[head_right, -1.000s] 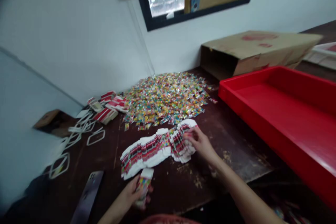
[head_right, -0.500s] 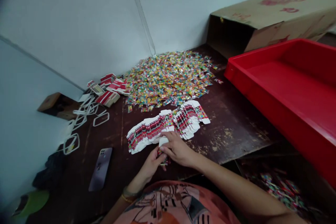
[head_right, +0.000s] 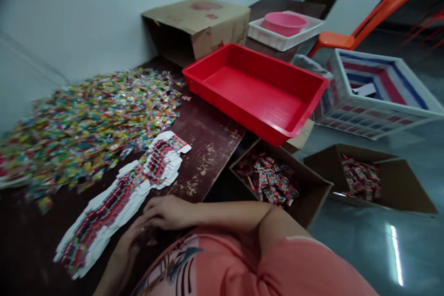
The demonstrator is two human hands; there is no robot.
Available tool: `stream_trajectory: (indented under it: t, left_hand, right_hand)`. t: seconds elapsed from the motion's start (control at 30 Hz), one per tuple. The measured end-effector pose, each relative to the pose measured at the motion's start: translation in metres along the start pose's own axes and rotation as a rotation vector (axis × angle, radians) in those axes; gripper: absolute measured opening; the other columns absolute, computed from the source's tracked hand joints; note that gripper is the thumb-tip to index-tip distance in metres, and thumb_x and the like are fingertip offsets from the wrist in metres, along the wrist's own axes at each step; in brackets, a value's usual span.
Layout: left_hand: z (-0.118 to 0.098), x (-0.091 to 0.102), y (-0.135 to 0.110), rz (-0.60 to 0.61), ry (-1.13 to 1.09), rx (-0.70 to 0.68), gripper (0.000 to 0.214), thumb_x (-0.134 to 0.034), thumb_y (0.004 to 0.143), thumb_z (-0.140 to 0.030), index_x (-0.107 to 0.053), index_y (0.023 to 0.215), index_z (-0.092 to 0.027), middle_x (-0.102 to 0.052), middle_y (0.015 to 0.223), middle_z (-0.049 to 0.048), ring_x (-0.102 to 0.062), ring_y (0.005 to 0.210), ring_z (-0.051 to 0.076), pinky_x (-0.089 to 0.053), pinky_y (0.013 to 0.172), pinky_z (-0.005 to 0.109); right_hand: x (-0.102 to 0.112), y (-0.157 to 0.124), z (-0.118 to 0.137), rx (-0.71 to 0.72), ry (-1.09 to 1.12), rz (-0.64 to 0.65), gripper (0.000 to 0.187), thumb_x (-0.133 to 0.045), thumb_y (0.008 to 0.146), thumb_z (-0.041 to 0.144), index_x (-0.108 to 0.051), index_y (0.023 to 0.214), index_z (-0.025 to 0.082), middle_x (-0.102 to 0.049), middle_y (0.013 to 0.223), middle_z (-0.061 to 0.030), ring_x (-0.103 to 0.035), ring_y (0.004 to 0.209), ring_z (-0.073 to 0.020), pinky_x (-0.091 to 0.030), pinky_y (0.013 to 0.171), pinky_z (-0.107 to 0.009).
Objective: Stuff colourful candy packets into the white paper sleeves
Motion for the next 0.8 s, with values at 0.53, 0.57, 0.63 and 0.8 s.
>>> stream_trajectory:
  t: [0.53,0.57,0.63,0.8]
  left_hand:
    - [0.003,-0.021,-0.014,0.129,-0.301,0.177,0.067,-0.076,0.07,-0.048,-0.054,0.128,-0.023,-0.063,0.126,0.0111,-0.057,0.117,0.034,-0.053,0.092,0.044]
    - [0.0,-0.025,-0.014,0.183,-0.3,0.147,0.068,-0.074,0.071,-0.051,-0.054,0.13,-0.024,-0.059,0.131,0.012,-0.054,0.121,0.035,-0.051,0.094,0.046]
    - [-0.006,-0.029,-0.014,0.279,-0.258,0.053,0.066,-0.069,0.074,-0.055,-0.054,0.131,-0.024,-0.053,0.138,0.0138,-0.048,0.127,0.036,-0.048,0.097,0.049]
    - [-0.005,-0.021,-0.006,0.236,-0.123,-0.038,0.051,-0.055,0.087,-0.051,-0.059,0.125,-0.018,-0.059,0.126,0.0165,-0.058,0.112,0.029,-0.046,0.096,0.043]
  right_hand:
    - [0.026,-0.023,0.024,0.221,-0.152,-0.101,0.032,-0.058,0.091,0.028,-0.068,0.114,0.009,-0.07,0.108,-0.0114,-0.062,0.099,-0.0134,-0.045,0.092,-0.021]
    - [0.039,-0.035,0.033,0.183,-0.108,-0.086,0.031,-0.058,0.09,0.028,-0.068,0.112,0.009,-0.071,0.104,-0.0105,-0.063,0.096,-0.0129,-0.046,0.09,-0.02]
    - [0.073,-0.064,0.05,0.07,-0.108,-0.058,0.03,-0.055,0.092,0.03,-0.069,0.112,0.012,-0.071,0.104,-0.0091,-0.064,0.097,-0.0133,-0.046,0.09,-0.022]
    - [0.146,-0.087,0.035,-0.203,-0.463,0.021,0.026,-0.056,0.091,0.037,-0.074,0.1,0.02,-0.073,0.097,-0.0058,-0.067,0.089,-0.0156,-0.05,0.083,-0.025]
Point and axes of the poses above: each hand's wrist, its own y-axis towards the middle knuckle, its own x-axis out of the back of the hand, z = x × y, the point moved 3 cm from there along y, towards the middle knuckle
